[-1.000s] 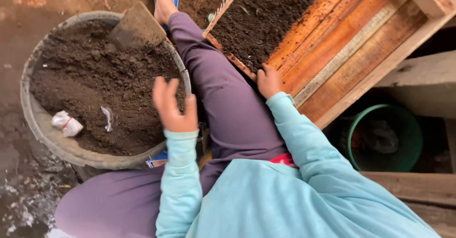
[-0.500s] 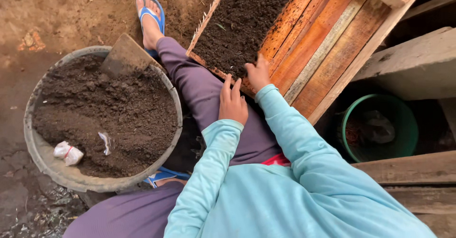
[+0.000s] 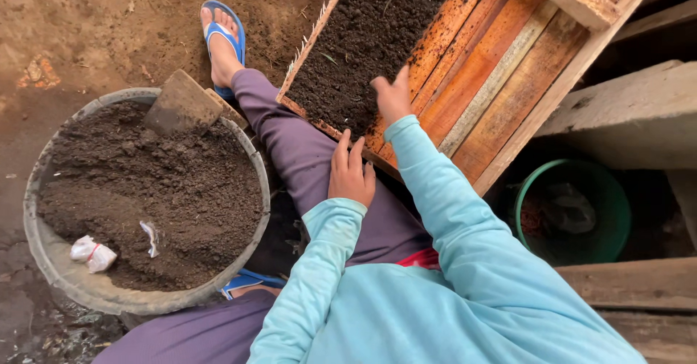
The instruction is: The person sits on the ground and repeatedly scoops soil from a bucket, wraps it around small items from a packet, and places the soil balls into a wooden planter box. The person uses both hands to form the soil balls and arrange them in the planter.
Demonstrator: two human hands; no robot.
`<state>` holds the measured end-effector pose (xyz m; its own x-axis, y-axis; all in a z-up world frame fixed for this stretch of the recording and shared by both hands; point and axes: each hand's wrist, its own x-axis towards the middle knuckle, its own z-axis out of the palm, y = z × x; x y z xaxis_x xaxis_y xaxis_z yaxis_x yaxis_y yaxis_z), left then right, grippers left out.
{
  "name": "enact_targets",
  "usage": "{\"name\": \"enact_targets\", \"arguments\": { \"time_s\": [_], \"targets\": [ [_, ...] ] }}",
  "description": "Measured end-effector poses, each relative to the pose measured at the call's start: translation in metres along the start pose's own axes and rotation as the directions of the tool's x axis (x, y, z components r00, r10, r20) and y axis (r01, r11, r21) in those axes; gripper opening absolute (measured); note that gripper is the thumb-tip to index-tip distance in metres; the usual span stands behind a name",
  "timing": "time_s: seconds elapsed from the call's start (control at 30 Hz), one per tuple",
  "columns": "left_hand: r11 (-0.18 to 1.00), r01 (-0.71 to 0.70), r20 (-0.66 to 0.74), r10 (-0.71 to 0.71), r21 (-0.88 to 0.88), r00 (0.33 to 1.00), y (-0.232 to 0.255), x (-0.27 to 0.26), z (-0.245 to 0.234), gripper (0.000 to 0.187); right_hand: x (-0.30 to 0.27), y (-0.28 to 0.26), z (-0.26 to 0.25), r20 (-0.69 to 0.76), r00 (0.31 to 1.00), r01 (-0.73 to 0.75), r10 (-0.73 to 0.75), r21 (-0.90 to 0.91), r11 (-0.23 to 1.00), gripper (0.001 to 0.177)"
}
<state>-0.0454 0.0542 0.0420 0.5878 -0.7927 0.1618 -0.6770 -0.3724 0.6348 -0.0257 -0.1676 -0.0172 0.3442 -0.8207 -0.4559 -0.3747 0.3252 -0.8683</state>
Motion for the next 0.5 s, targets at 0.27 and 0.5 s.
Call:
{"name": "enact_targets", "arguments": {
  "time_s": [0.27,0.5],
  "targets": [
    [0.999,0.027,0.05,-0.029,0.032,0.998,0.002,0.006,-0.001,0.046,0.056,0.003,-0.002,-0.04,0.994,0.094,-0.099,-0.107,0.99,0.105],
    [0.999,0.035,0.064,-0.036,0.016,0.997,0.002,0.008,0.0,0.046,0.073,-0.024,-0.018,-0.136,0.983,0.122,-0.127,-0.043,0.992,0.1]
  ]
}}
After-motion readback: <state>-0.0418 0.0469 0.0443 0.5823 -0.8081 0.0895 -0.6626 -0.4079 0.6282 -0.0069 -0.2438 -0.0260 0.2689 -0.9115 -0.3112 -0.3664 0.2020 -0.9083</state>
